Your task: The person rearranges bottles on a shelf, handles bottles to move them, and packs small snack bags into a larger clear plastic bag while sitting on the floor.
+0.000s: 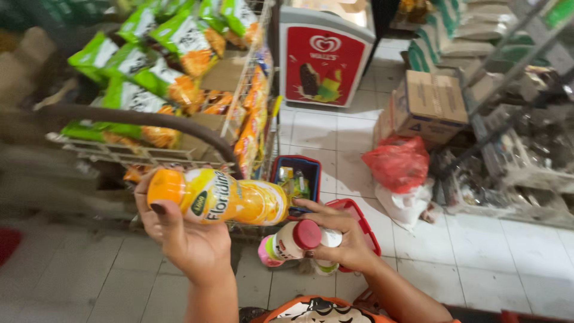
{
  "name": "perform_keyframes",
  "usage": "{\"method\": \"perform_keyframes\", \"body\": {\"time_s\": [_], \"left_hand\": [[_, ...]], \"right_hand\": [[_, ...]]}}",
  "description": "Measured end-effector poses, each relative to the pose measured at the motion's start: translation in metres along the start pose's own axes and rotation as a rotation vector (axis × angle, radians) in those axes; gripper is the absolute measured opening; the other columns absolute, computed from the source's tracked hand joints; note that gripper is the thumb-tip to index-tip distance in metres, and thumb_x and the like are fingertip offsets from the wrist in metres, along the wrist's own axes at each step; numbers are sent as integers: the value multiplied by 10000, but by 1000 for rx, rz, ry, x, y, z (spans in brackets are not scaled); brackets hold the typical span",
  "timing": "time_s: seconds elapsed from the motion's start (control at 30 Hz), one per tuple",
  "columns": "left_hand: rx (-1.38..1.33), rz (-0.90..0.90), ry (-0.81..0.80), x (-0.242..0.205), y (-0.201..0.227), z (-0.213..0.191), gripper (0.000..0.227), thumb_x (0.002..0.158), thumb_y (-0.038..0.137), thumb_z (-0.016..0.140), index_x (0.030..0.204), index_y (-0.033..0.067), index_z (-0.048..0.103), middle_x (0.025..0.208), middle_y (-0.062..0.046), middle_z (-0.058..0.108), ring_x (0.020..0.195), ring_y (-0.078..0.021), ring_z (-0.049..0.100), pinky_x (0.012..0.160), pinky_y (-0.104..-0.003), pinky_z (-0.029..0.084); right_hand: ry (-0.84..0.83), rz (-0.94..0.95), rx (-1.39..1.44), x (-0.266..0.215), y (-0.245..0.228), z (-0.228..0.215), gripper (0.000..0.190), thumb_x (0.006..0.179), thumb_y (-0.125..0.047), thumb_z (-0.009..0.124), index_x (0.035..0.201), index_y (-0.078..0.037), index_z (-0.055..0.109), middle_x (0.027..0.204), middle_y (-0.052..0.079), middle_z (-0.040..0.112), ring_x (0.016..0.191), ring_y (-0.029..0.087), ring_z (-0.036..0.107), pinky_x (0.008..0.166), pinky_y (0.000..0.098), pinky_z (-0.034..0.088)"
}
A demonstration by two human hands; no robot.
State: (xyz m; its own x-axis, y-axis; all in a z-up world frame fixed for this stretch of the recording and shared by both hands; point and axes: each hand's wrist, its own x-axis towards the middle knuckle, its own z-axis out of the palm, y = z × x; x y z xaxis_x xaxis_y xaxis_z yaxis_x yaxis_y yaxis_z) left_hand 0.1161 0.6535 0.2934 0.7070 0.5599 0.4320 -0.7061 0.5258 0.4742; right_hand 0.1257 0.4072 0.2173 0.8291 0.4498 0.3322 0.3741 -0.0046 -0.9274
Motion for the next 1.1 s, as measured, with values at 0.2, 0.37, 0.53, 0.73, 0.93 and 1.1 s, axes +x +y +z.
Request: {"method": "perform_keyframes", "body": {"time_s": [0.2, 0.37, 0.53, 0.73, 0.93, 1.1], "left_hand": [[107, 99, 25, 4, 35, -50, 568, 995, 308, 793, 1372, 6, 494, 1240, -130, 628, 1145, -241, 633, 1066, -419, 532], [207, 183, 103, 13, 67, -104, 548, 951, 200, 835, 1330, 6, 491, 1246, -112, 604, 1154, -205, 607, 1070, -375, 508], [115, 171, 189, 34, 109, -176, 537, 897, 209, 862, 1289, 28, 543, 1245, -101, 629, 1153, -180, 617, 1046, -343, 506], [246, 184, 278, 47, 177, -251, 530, 913, 205, 851, 1313, 18, 559, 1221, -100, 645, 1121, -175, 630, 1021, -330, 516], [288, 368, 389, 76, 242, -320, 516, 934, 195, 831, 1307, -10, 541, 1226, -132, 655, 1113, -201, 646, 1021, -351, 525], [228, 462, 467, 117, 299, -384, 462, 992, 305, 736, 1297, 23, 534, 1174, -133, 633, 1075, -270, 660, 970, -460, 553]], "right_hand": [[-88, 38, -85, 22, 26, 33, 574, 634, -132, 863, 1178, 8, 749, 1459, 215, 632, 1338, 312, 620, 1113, 436, 462], [-204, -49, -20, 59, 61, 81, 600, 662, -109, 811, 1241, 15, 712, 1467, 204, 613, 1386, 315, 566, 1160, 433, 404], [-313, -38, 26, 103, 89, 165, 612, 630, -22, 776, 1238, 7, 710, 1441, 186, 640, 1337, 296, 596, 1139, 422, 423], [-449, 0, 99, 143, 97, 280, 594, 649, 31, 813, 1232, 24, 702, 1410, 175, 654, 1277, 263, 637, 1081, 389, 483], [-559, -23, 117, 178, 92, 368, 604, 652, 14, 819, 1243, 29, 693, 1406, 176, 651, 1281, 252, 633, 1081, 380, 486], [-619, -29, 116, 217, 95, 430, 568, 650, 12, 829, 1205, 32, 713, 1400, 182, 652, 1275, 257, 634, 1070, 377, 483]]}}
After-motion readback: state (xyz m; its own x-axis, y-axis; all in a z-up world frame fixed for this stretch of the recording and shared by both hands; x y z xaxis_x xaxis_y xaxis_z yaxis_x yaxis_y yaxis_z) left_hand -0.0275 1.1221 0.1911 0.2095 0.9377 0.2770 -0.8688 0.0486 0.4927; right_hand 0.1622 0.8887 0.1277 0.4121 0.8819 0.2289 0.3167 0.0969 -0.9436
